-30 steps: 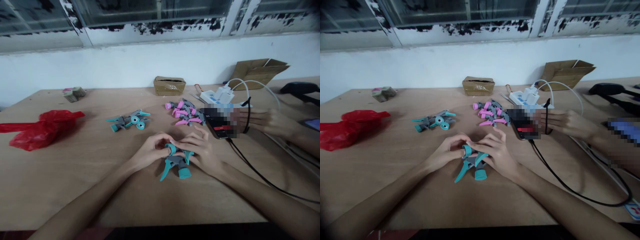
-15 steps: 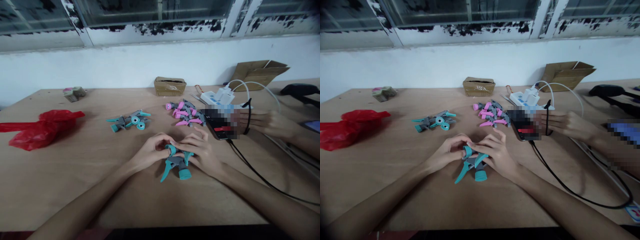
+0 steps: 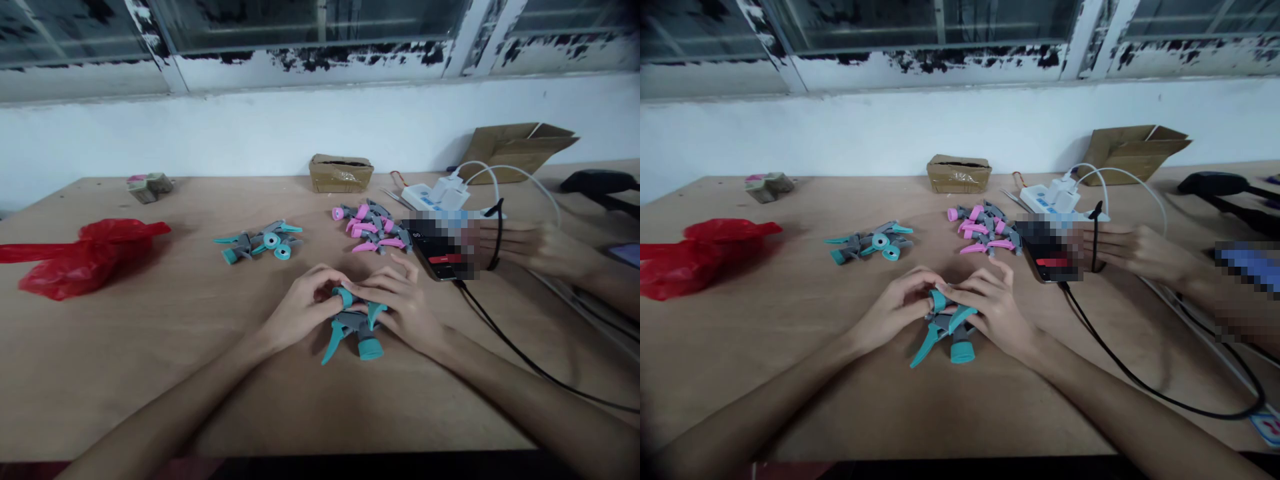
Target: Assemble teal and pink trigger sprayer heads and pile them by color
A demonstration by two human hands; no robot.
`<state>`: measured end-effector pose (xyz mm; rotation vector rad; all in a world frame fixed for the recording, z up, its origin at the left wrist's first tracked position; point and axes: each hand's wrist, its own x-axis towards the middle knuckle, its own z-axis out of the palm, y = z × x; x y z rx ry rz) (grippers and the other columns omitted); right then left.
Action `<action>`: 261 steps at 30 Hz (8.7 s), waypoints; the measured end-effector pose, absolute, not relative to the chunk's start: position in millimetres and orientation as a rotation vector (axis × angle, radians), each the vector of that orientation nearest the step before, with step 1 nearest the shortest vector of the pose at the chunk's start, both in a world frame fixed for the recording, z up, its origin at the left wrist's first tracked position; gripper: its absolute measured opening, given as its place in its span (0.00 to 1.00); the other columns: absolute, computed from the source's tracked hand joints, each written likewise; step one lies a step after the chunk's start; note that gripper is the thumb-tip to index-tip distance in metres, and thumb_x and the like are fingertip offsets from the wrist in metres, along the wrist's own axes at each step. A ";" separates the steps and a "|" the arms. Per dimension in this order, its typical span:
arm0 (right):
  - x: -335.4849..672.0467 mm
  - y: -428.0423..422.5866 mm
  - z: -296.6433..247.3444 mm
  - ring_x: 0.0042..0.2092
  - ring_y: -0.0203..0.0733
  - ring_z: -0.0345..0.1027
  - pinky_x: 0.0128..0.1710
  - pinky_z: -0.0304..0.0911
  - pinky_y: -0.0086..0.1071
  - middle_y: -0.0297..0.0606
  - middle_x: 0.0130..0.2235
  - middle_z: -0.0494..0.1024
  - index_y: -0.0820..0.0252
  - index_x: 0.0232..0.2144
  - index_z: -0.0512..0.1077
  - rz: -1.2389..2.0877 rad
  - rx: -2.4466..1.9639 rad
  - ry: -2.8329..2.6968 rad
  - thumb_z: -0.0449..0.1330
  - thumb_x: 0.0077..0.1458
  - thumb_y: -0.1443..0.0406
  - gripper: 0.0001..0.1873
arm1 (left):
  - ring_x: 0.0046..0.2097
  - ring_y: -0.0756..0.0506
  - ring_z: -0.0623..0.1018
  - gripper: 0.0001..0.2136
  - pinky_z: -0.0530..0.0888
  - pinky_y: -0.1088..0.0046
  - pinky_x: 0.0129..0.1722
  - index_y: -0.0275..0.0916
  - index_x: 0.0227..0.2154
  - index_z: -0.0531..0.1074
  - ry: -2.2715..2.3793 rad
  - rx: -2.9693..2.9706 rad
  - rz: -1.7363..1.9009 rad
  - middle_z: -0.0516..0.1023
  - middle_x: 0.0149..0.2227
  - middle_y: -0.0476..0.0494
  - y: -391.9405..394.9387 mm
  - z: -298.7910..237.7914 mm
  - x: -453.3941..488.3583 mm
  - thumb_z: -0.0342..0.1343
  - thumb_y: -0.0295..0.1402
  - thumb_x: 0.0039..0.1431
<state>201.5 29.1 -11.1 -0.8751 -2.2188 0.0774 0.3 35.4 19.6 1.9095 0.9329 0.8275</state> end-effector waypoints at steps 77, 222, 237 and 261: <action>206.2 31.6 -19.1 0.43 0.40 0.68 0.56 0.45 0.48 0.32 0.40 0.78 0.45 0.52 0.66 0.046 -0.915 -2.212 0.58 0.55 0.64 0.21 | 0.35 0.49 0.75 0.11 0.69 0.72 0.38 0.36 0.38 0.75 0.857 1.414 0.729 0.77 0.35 0.46 47.2 11.8 -4.0 0.59 0.28 0.51; 206.0 32.3 -17.3 0.45 0.41 0.70 0.56 0.47 0.47 0.31 0.43 0.78 0.46 0.47 0.69 0.211 -1.094 -2.090 0.60 0.54 0.62 0.17 | 0.27 0.51 0.72 0.09 0.67 0.76 0.27 0.37 0.30 0.76 1.175 1.612 0.788 0.77 0.27 0.48 43.2 18.6 -2.1 0.56 0.37 0.53; 205.8 32.1 -18.9 0.48 0.43 0.70 0.57 0.45 0.49 0.30 0.44 0.78 0.43 0.46 0.70 0.407 -1.073 -2.021 0.60 0.53 0.59 0.16 | 0.34 0.51 0.74 0.03 0.71 0.77 0.31 0.40 0.31 0.76 1.189 2.062 1.028 0.73 0.34 0.47 33.0 21.2 -1.2 0.58 0.30 0.54; 205.4 26.7 -17.0 0.43 0.41 0.70 0.56 0.48 0.48 0.28 0.41 0.78 0.40 0.46 0.70 0.411 -1.040 -2.074 0.60 0.53 0.60 0.16 | 0.32 0.53 0.72 0.04 0.72 0.79 0.30 0.39 0.33 0.73 1.129 2.265 0.895 0.70 0.36 0.48 27.2 19.3 -0.4 0.54 0.28 0.56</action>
